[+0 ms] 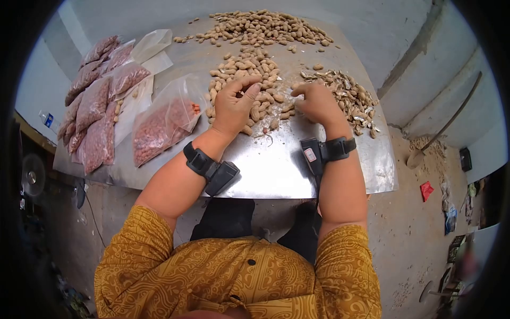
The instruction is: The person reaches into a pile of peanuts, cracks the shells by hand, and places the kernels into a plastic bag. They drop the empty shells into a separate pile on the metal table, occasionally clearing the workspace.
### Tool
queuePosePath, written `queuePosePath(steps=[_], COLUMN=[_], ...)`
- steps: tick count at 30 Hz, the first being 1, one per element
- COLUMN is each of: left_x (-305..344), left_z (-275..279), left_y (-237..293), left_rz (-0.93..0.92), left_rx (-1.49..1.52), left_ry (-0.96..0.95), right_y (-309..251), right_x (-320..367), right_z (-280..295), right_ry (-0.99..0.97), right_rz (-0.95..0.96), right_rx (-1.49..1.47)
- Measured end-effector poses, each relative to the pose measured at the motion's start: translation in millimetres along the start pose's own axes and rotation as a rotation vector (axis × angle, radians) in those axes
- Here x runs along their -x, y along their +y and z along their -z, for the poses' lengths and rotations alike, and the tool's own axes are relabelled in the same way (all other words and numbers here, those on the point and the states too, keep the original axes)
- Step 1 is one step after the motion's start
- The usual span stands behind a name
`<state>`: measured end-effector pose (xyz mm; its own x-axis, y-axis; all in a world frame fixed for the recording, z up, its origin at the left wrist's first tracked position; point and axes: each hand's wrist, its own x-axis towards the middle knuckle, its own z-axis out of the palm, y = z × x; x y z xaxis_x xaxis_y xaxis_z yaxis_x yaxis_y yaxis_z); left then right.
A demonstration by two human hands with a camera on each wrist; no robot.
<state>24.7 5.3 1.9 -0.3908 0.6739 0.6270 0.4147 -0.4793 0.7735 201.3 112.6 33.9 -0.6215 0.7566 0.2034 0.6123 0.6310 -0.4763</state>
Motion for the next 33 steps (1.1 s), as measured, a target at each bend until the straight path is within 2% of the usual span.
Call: queuePosePath(steps=[3, 6, 9, 10, 12, 15, 18, 20, 22, 25, 28, 33], left_x=[-0.1, 0.1, 0.9, 1.0, 1.3, 1.6, 1.1, 1.0, 0.7, 1.4, 1.6, 1.2], left_z=[1.3, 1.7, 1.4, 1.1, -0.2, -3.5, -5.4, -4.1, -4.1, -4.9, -5.9, -10.9], left_y=[-0.3, 1.8, 1.1, -0.1, -6.0, -7.5, -4.0, 1.7, 0.8, -8.1, -9.2, -14.7], left_rz=[0.034, 0.055, 0.065, 0.065, 0.183, 0.263, 0.345, 0.42, 0.407, 0.39, 0.404, 0.293], left_rx=[0.003, -0.007, -0.001, 0.005, 0.135, 0.304, 0.479, 0.597, 0.58, 0.544, 0.525, 0.351], left_ry=[-0.022, -0.042, -0.053, -0.054, -0.092, -0.142, -0.185, -0.216, -0.2, -0.176, -0.136, -0.043], right_y=[2.3, 0.6, 3.9, 3.3, -0.3, -14.4, -18.6, -22.6, -23.7, -29.8, -30.5, -48.2], right_x=[-5.1, -5.3, -6.8, -6.8, -7.1, -3.3, -0.6, 0.7, 0.3, 1.4, -1.4, 5.5], right_z=[-17.8, -19.0, -22.2, -22.0, -19.9, -20.3, -22.6, -25.2, -27.5, -31.5, -45.5, -49.0], right_ry=[-0.119, -0.127, -0.08, -0.038, 0.045, 0.002, -0.259, -0.27, -0.258, -0.112, 0.114, 0.29], right_rz=[0.1, 0.038, 0.075, 0.056, 0.025, 0.074, 0.101, 0.067, 0.065, 0.121, 0.286, 0.295], right_rx=[0.123, 0.111, 0.158, -0.005, -0.329, -0.869, -1.138, -1.135, -1.148, -0.83, -0.654, -0.429])
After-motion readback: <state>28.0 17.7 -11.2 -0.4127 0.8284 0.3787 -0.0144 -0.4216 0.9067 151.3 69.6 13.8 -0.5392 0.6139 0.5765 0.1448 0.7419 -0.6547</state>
